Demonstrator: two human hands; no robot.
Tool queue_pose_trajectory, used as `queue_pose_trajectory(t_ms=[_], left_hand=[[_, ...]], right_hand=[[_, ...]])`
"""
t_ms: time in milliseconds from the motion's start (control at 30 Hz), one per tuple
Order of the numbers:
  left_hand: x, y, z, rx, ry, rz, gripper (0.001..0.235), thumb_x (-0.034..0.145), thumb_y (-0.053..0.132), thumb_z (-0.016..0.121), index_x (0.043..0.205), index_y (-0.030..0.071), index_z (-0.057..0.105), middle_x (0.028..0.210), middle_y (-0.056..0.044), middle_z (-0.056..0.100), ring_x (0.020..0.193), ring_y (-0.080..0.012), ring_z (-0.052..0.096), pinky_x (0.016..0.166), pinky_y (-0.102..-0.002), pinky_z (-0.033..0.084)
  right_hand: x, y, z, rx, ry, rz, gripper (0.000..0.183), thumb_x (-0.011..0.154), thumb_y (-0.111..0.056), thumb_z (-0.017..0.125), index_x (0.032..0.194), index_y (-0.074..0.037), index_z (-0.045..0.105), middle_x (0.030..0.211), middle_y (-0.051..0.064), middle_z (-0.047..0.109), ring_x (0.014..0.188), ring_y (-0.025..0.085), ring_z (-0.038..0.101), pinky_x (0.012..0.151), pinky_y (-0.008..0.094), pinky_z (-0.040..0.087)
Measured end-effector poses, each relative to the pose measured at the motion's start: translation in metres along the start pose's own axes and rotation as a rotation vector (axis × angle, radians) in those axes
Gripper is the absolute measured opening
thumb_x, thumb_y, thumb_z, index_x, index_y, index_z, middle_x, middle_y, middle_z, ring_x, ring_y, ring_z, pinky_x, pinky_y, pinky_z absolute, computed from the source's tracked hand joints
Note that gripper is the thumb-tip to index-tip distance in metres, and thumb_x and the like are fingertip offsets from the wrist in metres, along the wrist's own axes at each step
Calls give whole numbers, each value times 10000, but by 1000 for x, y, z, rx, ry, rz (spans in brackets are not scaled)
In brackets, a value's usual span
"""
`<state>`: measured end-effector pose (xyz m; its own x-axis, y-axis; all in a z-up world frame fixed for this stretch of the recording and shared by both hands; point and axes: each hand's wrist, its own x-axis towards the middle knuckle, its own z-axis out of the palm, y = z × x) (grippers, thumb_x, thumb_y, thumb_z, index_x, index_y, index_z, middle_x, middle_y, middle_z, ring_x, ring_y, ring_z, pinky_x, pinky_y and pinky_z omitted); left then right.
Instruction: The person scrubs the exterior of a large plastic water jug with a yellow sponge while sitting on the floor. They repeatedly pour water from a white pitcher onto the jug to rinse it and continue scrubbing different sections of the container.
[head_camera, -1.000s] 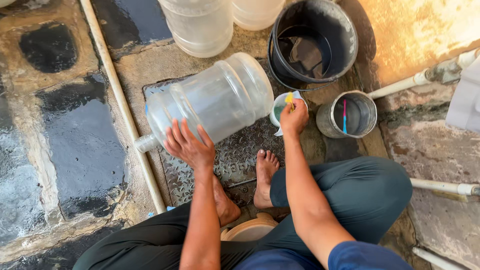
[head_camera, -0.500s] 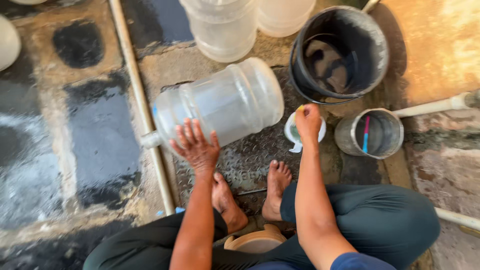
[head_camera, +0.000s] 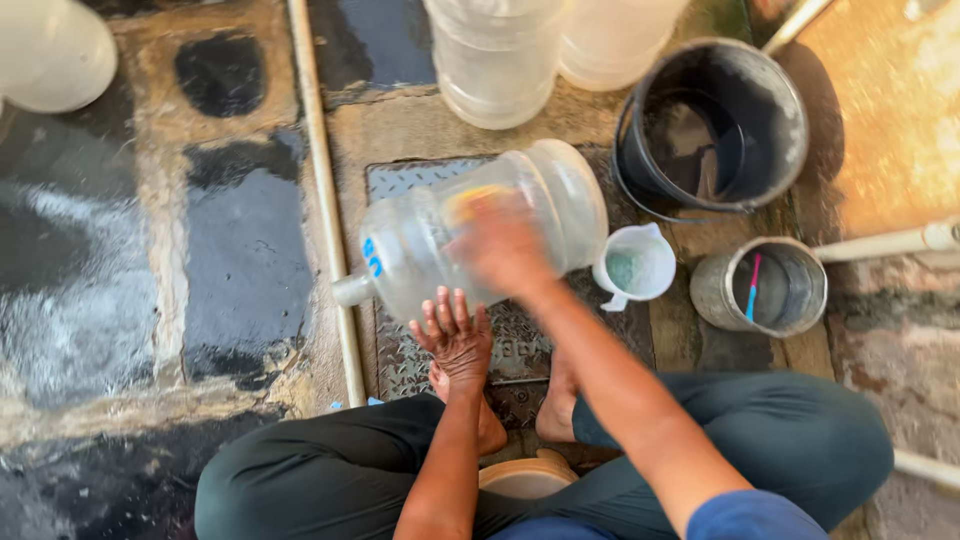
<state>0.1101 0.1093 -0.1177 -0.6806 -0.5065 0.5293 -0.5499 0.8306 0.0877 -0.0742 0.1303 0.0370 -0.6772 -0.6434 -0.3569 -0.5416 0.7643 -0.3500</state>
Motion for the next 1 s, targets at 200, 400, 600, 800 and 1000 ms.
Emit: queue_pose_trajectory(t_ms=[200,400,600,800,1000], left_hand=[[-7,18,0,-114,14,-72,711,977,353,693,1532,109,323,1606,-142,341,1543,-358,201,1252,-655,142],[-6,23,-10,-197,-60,-92,652,915,355,729,1363,28,386,1424,-213,427,1457,-411,317,1208,-686,188],[102,-5,-32,-270,-36,-26,885,878,566,733,1542,97,383,1555,-201,399,1453,-393,334,1240,-577,114],[173,-16,-41,-362,-277,76,984,813,581,762,1539,61,348,1612,-136,354,1508,-325,250,1211,-637,44],[148,-30,-19,-45,-205,111,958,855,480,764,1592,62,317,1666,-65,354,1571,-231,272,1282,-555,58]], right_hand=[[18,79,-12,-71,469,-24,665,1017,-503,536,1485,-34,481,1569,188,463,1481,354,383,1211,615,142],[11,-45,39,-103,230,-564,756,997,-636,392,1504,-76,433,1599,147,387,1492,316,302,1210,564,82],[17,70,-5,-175,346,-55,653,1048,-548,308,1502,-105,464,1629,108,384,1533,253,296,1234,646,44],[21,102,7,-130,574,-20,782,1071,-591,361,1580,3,360,1627,203,373,1523,354,289,1234,575,88],[25,-24,50,-114,258,-332,732,1037,-559,278,1611,-106,254,1714,96,196,1542,328,148,1180,581,-34]])
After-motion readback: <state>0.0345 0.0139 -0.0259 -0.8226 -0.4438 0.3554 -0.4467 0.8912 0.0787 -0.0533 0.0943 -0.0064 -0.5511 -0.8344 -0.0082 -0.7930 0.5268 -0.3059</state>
